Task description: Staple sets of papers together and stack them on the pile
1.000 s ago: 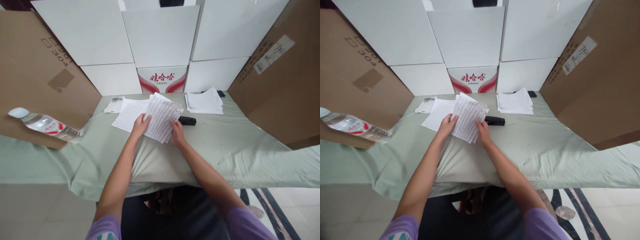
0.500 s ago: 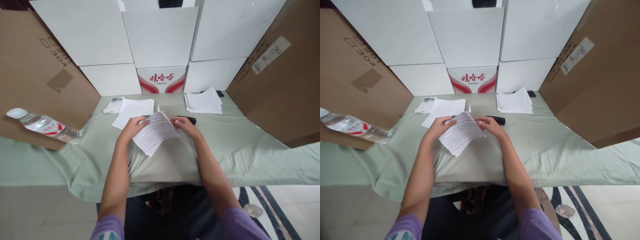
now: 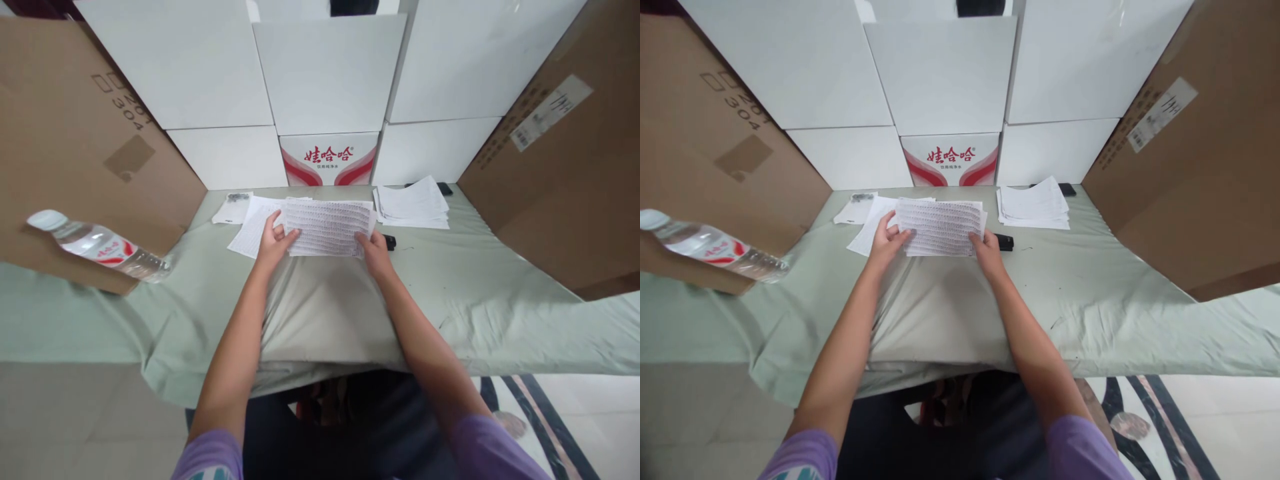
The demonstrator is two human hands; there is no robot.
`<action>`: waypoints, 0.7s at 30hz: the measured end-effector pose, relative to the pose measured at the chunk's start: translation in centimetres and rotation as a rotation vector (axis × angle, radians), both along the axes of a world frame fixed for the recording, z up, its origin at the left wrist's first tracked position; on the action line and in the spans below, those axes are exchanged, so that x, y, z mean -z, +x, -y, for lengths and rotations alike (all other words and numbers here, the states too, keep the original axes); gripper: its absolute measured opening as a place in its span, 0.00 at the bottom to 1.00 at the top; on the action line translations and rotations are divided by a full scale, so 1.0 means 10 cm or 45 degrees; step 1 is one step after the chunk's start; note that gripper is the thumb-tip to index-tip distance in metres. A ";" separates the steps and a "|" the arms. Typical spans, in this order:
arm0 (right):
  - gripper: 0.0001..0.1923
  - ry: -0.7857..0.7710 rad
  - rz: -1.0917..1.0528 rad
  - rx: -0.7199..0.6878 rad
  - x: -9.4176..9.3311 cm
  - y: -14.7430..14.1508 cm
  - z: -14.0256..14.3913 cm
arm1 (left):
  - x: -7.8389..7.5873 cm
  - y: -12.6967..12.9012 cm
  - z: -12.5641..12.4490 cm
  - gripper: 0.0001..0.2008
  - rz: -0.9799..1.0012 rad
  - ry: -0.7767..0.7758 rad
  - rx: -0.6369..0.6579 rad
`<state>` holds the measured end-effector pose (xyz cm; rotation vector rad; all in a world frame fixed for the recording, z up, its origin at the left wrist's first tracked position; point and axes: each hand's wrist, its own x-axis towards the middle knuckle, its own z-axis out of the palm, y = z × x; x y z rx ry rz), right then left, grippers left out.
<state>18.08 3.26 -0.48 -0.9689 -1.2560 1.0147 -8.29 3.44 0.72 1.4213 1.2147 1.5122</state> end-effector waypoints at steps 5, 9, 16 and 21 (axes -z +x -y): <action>0.13 0.010 0.001 -0.055 -0.07 0.05 0.05 | 0.11 0.10 -0.02 0.24 0.208 -0.034 0.062; 0.10 0.014 0.042 -0.013 -0.07 0.08 0.08 | 0.10 0.16 0.02 0.25 0.294 0.017 0.076; 0.14 0.049 0.247 0.029 -0.05 0.15 0.13 | 0.10 0.18 0.06 0.32 -0.006 -0.002 0.051; 0.12 0.081 0.270 0.000 -0.07 0.12 0.15 | 0.18 0.20 0.07 0.34 -0.054 0.030 -0.049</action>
